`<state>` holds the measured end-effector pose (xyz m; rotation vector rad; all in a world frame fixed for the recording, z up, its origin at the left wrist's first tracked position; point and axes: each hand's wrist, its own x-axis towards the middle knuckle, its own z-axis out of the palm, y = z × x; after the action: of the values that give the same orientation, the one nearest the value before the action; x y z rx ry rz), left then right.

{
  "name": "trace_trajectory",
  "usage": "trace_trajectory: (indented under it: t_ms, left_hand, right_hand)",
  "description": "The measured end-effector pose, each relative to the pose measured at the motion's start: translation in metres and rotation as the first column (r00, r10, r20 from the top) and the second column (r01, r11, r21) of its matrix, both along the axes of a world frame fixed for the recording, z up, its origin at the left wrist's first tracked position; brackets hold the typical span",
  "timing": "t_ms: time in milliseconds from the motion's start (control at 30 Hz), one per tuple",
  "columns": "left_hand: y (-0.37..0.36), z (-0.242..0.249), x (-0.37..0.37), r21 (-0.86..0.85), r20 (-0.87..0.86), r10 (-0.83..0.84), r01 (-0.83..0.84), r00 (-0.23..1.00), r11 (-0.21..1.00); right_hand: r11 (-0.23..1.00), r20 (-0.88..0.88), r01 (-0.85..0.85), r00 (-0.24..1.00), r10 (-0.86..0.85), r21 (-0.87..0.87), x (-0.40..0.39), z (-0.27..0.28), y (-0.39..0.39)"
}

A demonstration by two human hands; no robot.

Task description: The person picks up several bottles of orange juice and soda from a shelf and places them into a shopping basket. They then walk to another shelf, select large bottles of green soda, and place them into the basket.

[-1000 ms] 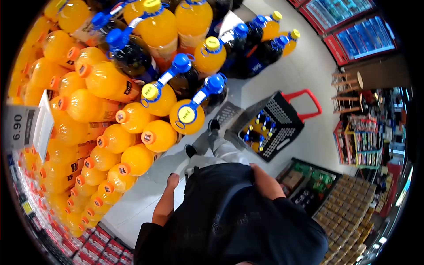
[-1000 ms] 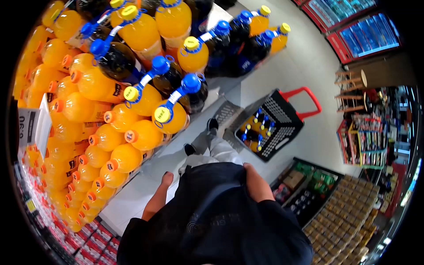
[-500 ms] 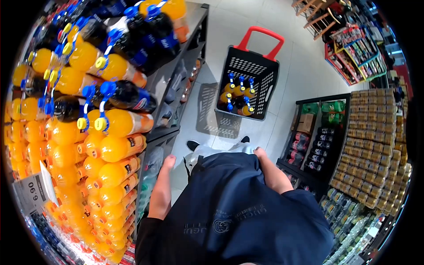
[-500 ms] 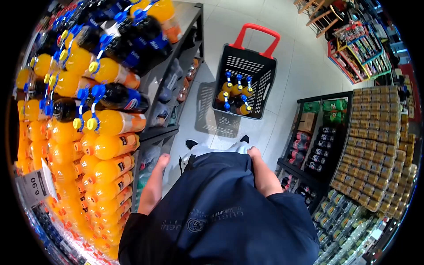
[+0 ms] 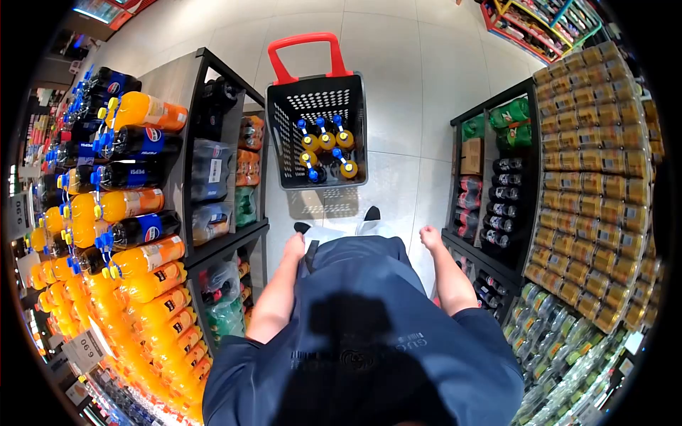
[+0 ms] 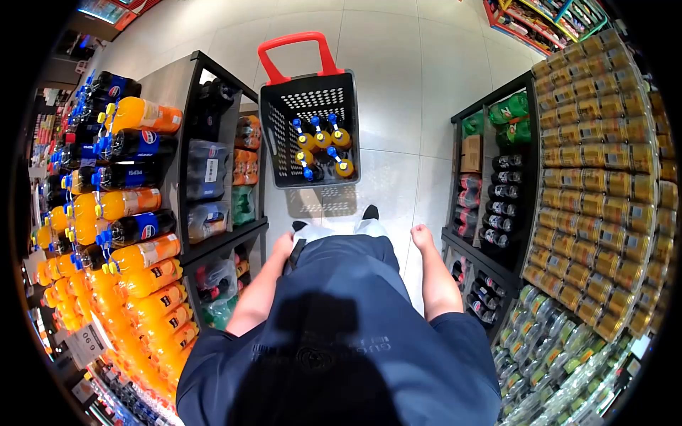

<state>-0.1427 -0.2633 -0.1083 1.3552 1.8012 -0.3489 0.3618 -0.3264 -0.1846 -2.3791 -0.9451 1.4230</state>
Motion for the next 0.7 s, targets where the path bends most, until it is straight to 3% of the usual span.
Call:
trace_trajectory:
  t_ms: [33,100,167,233,367,433,500,567,633,700]
  left_hand:
    - [0.015,0.003,-0.001,0.049,0.127,-0.113,0.108,0.985,0.993]
    - [0.044,0.013,0.008,-0.013,0.233,0.055,-0.054,0.971,0.998]
    - [0.064,0.01,0.012,-0.022,0.338,0.207,-0.212,0.918,0.977]
    - [0.075,-0.004,0.022,0.07,0.308,0.288,-0.324,0.907,0.944]
    - [0.088,-0.018,0.054,0.157,0.155,0.25,-0.273,0.956,0.949]
    - [0.108,-0.022,0.06,0.154,0.144,0.266,-0.288,0.953,0.945]
    - [0.13,-0.036,0.05,0.104,0.228,0.225,-0.253,0.947,0.962]
    - [0.162,-0.035,0.033,-0.047,0.356,0.128,-0.12,0.926,0.992]
    - [0.177,-0.055,0.008,-0.126,0.407,0.029,0.024,0.913,0.992]
    - [0.187,-0.044,-0.013,-0.01,0.301,0.092,-0.093,0.949,0.996]
  right_hand:
    - [0.995,-0.05,0.067,0.996,-0.071,-0.071,0.008,0.017,-0.001]
    - [0.954,-0.128,0.191,0.966,-0.225,-0.23,0.026,0.048,-0.012]
    - [0.932,-0.097,0.192,0.968,-0.231,-0.307,0.026,0.056,-0.024]
    - [0.899,-0.059,0.209,0.966,-0.25,-0.384,0.019,0.072,-0.023]
    - [0.879,-0.129,0.1,0.975,-0.179,-0.466,-0.023,0.105,0.019]
    - [0.899,-0.172,0.29,0.917,-0.358,-0.327,-0.032,0.07,0.028]
    - [0.99,0.025,0.135,0.991,-0.134,-0.049,-0.048,0.063,0.07]
    - [1.0,0.066,-0.006,0.998,0.006,-0.004,-0.073,0.086,0.14]
    - [0.96,0.375,-0.278,0.89,0.261,-0.008,-0.115,0.142,0.205]
    - [0.889,0.449,-0.458,0.791,0.416,-0.018,-0.122,0.144,0.241]
